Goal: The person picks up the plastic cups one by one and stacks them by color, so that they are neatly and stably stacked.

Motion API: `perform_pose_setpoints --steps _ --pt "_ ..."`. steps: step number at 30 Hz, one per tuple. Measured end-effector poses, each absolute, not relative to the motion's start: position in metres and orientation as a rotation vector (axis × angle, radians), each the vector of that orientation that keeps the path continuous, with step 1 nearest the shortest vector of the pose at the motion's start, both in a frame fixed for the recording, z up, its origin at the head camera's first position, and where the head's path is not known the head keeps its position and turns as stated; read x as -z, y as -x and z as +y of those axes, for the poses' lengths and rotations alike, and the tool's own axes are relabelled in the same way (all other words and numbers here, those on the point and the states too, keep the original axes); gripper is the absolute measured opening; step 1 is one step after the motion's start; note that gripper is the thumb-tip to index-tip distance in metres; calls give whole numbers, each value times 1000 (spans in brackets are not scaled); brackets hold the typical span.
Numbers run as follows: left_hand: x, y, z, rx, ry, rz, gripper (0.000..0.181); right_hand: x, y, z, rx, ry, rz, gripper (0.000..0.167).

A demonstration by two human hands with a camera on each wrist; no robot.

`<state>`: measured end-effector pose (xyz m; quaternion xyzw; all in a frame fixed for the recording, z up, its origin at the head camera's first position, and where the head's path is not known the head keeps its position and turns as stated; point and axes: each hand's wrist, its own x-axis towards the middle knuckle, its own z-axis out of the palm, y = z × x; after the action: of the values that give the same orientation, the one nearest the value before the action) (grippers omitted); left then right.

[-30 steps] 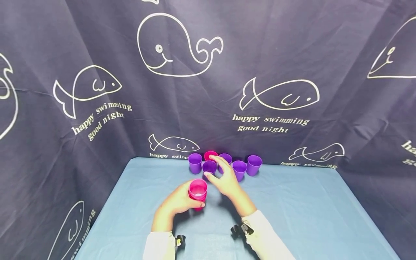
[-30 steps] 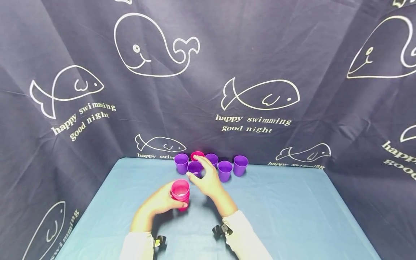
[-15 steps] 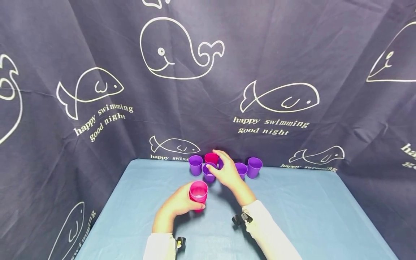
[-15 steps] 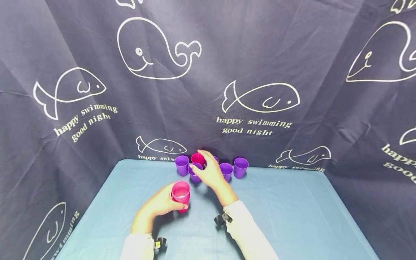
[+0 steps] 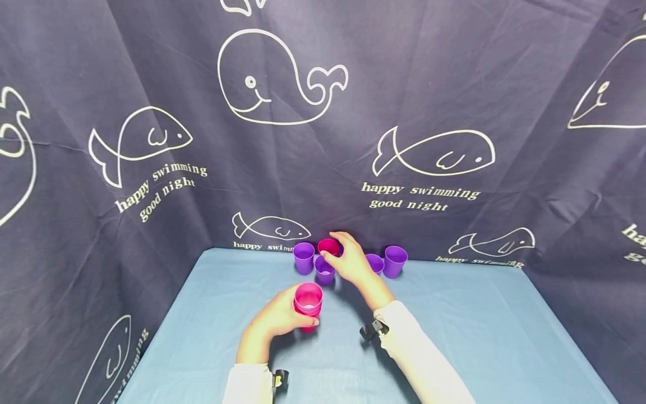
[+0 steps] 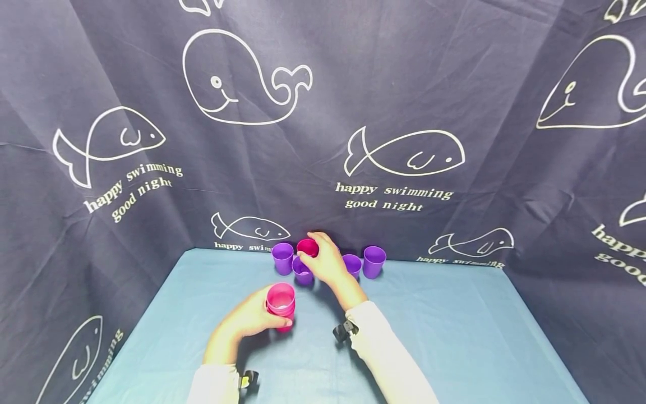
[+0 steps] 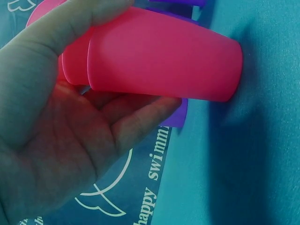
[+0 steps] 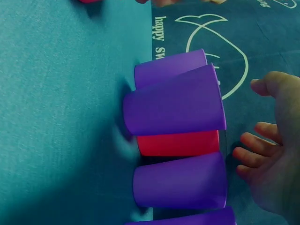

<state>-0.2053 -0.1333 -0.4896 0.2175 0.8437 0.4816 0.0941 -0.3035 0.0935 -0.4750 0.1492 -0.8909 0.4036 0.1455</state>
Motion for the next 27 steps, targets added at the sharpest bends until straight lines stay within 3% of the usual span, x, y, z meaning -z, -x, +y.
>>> perform_pose_setpoints --steps 27 --pt "490 204 -133 -1433 -650 2478 60 461 318 87 -1022 -346 -2794 58"
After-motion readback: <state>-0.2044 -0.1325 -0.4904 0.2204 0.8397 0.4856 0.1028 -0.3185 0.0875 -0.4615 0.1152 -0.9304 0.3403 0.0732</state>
